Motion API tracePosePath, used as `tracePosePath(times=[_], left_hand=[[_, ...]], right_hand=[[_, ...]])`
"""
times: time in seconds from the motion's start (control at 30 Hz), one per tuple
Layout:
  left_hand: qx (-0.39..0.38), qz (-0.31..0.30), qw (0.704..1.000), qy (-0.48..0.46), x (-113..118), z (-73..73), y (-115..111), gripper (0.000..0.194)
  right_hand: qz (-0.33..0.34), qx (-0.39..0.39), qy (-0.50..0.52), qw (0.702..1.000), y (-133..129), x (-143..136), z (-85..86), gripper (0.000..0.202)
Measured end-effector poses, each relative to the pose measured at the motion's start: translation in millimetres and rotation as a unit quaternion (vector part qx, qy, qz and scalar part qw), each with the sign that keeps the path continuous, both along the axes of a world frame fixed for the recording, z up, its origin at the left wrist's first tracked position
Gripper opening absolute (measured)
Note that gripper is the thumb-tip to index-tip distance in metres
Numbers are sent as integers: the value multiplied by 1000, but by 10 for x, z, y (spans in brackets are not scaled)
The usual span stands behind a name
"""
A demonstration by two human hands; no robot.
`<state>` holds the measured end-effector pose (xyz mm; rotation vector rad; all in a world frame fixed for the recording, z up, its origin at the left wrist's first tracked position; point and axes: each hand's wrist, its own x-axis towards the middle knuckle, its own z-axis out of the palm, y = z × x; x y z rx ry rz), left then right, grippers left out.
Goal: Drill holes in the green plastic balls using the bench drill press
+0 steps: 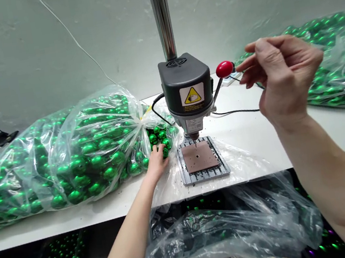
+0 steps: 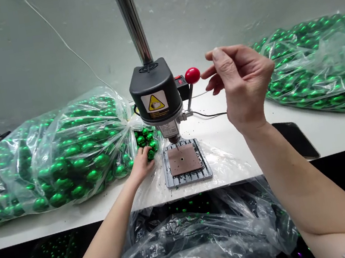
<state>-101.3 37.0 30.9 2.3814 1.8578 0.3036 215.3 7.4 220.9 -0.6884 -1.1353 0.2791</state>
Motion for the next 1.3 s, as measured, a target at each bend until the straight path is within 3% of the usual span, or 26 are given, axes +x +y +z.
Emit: tracePosePath(times=[0.2,0.27,0.33,0.43,0.5,0.57,0.7,0.77,0.93,1.17,1.3], left_hand=[[38,58,994,-88,-79,-141,-79,49],[52,75,982,-163,-107,-180,-65,48],[85,89,952,-279,-107,-179,-66,49],[133,99,878,-449,-25,-70,-143,53],[122,96,825,-543,75,77,-233,58],[60,91,759,-642,186,255,-320,62],[-136,85,585,-795,360,529,-429,47],[-194,81,534,-819,416,563,-461,40],[-272,110,520,-802,468,443,-529,34],[-256,132,516,-807,349,424,-582,25],[-209,126,505,-828,315,435,-576,26]], right_hand=[[-12,71,37,997,167,20,61,15],[-8,80,30,996,169,26,88,15],[-8,82,22,996,125,16,87,15],[-21,98,20,995,43,-28,49,14],[-22,106,20,994,35,-48,26,14],[-27,102,20,994,92,-43,20,13],[-32,55,5,998,314,-1,37,18],[-6,10,-13,1000,385,-15,46,17],[57,-61,-81,993,323,-147,65,28],[37,-66,-93,993,328,-125,136,18],[88,-107,-106,985,386,-127,145,28]])
